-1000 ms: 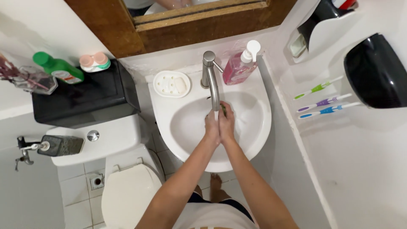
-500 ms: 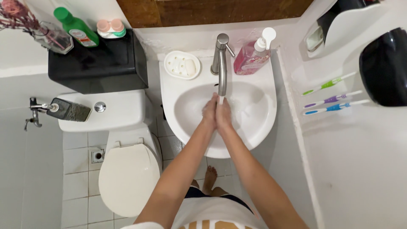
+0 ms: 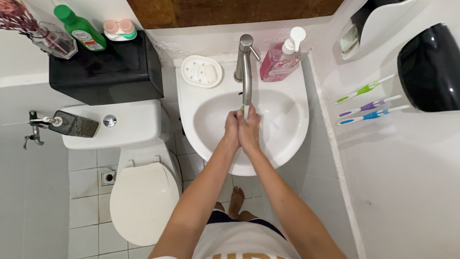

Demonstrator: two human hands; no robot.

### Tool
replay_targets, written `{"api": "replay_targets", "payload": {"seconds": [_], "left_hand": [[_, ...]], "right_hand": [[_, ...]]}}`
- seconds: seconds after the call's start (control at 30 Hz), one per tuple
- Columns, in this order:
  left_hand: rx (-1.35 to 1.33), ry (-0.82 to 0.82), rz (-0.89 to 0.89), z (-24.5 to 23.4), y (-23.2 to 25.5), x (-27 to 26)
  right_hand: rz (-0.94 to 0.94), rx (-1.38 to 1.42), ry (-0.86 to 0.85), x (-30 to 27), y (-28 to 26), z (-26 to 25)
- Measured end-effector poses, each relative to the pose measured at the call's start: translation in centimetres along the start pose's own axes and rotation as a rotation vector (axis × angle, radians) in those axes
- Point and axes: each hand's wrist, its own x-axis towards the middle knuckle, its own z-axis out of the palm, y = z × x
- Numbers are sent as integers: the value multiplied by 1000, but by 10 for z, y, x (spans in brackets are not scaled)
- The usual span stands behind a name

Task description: The person wipes the wall above the toilet using a cloth, then washes the cloth in the sink under running water.

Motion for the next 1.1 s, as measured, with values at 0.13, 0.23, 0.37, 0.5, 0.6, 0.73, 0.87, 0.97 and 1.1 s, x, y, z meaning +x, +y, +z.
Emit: {"api": "replay_targets", "payload": {"seconds": [0.13, 0.23, 0.37, 0.5, 0.6, 0.73, 0.87, 0.97, 1.1], "left_hand": [[1, 2, 57, 2, -3, -6], [-13, -30, 45, 2, 3, -8], [-14, -100, -5, 2, 7, -9], [19, -73, -100, 20, 13, -24], [89, -1, -163, 28, 24, -38], [-114, -29, -119, 7, 23, -22], [-191, -81, -108, -12, 13, 5], [-189, -54, -245, -12, 19, 2], [-259, -48, -257, 2, 14, -9]], "right_hand": [[169, 81, -15, 6, -2, 1], [38, 65, 78, 16, 17, 16], [128, 95, 85, 29, 36, 29], [311, -130, -42, 39, 43, 20], [134, -385, 56, 48, 49, 4], [-206, -393, 102, 22, 38, -20], [-179, -265, -38, 2, 2, -26], [-10, -69, -42, 1, -4, -29], [-151, -95, 236, 10, 9, -15]]}}
